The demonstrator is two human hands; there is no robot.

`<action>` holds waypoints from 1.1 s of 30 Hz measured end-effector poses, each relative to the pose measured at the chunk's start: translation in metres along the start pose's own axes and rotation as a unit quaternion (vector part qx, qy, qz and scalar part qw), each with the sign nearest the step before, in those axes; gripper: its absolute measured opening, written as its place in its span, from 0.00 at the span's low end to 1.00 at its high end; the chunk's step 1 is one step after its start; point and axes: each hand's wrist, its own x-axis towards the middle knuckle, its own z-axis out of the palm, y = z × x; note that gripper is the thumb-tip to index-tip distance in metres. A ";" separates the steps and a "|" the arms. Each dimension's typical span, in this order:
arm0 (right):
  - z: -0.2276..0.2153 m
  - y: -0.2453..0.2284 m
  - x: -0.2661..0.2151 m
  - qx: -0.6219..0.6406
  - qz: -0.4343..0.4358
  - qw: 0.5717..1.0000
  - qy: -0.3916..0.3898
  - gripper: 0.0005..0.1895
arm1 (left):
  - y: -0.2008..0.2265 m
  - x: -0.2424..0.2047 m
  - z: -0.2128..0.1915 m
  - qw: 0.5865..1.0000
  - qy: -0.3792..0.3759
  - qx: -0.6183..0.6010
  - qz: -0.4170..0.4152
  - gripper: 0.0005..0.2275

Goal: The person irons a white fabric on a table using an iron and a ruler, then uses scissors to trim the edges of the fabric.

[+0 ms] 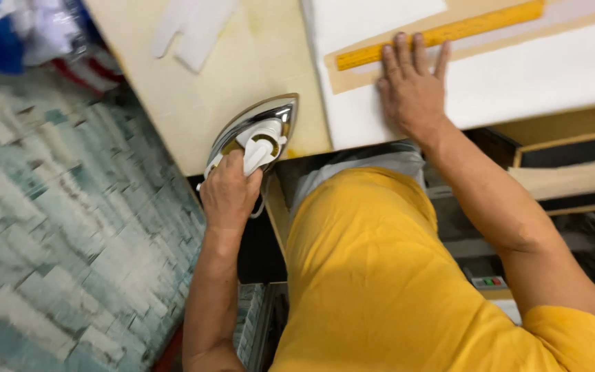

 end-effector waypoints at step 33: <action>-0.021 0.005 -0.004 -0.012 -0.019 1.000 -0.021 0.30 | -0.056 -0.033 0.099 0.746 0.318 -0.412 -0.415 0.13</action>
